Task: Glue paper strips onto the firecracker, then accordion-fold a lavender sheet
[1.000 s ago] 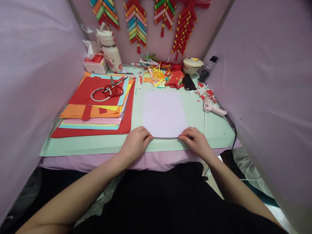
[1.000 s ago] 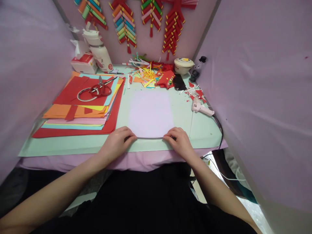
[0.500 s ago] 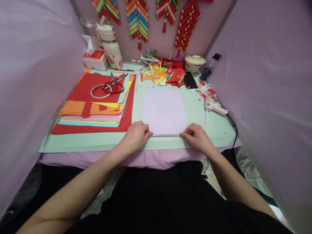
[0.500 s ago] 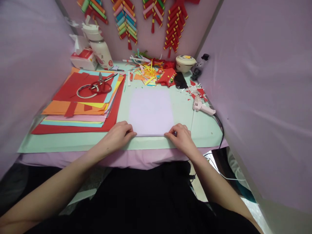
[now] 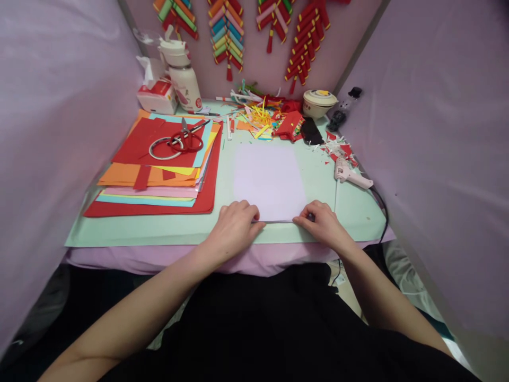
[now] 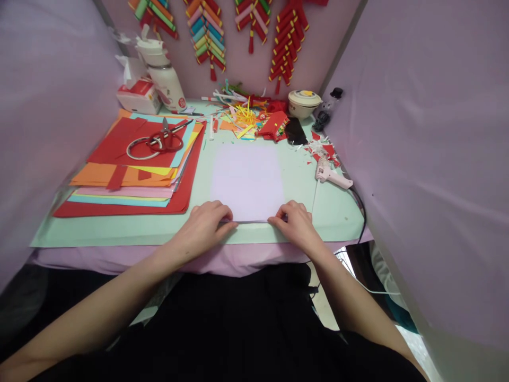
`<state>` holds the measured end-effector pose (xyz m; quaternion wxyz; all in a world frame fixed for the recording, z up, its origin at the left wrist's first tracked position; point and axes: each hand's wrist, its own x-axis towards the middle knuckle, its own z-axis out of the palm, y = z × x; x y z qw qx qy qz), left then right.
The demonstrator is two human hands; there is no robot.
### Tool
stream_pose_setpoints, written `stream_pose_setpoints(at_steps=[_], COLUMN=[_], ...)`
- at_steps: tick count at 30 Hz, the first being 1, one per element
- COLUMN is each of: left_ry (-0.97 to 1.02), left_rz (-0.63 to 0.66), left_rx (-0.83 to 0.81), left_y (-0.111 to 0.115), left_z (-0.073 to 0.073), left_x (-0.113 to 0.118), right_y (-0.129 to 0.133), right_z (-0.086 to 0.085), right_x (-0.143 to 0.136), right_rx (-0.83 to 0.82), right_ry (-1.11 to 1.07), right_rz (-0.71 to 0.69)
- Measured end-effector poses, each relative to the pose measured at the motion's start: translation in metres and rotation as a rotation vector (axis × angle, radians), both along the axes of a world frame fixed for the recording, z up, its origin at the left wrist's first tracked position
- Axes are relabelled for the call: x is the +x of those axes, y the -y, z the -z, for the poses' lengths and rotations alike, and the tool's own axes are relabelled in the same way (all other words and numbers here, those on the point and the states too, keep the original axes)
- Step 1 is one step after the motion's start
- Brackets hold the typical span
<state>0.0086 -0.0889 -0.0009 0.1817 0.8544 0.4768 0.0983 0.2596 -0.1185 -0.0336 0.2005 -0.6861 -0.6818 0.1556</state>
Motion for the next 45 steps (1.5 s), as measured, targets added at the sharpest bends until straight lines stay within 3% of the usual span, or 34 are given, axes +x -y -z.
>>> stream_pose_setpoints(at_steps=[7,18,34,45], left_ry=[0.047,-0.029,-0.135,-0.221], left_rz=[0.015,0.011,0.007,-0.012], left_rx=[-0.029,-0.018,-0.04,-0.067], left_y=[-0.009,-0.016,-0.019,-0.017], left_z=[0.013,0.012,0.009,0.004], left_x=[0.012,0.01,0.002,0.006], right_y=[0.0,-0.002,-0.004,-0.017], right_z=[0.002,0.0,-0.006,-0.024], right_x=[0.011,0.017,0.016,0.011], right_rx=[-0.013,-0.051,-0.098,-0.287], right_ry=[-0.103,-0.135,-0.022,0.152], right_rz=[-0.07,-0.056,-0.098,-0.131])
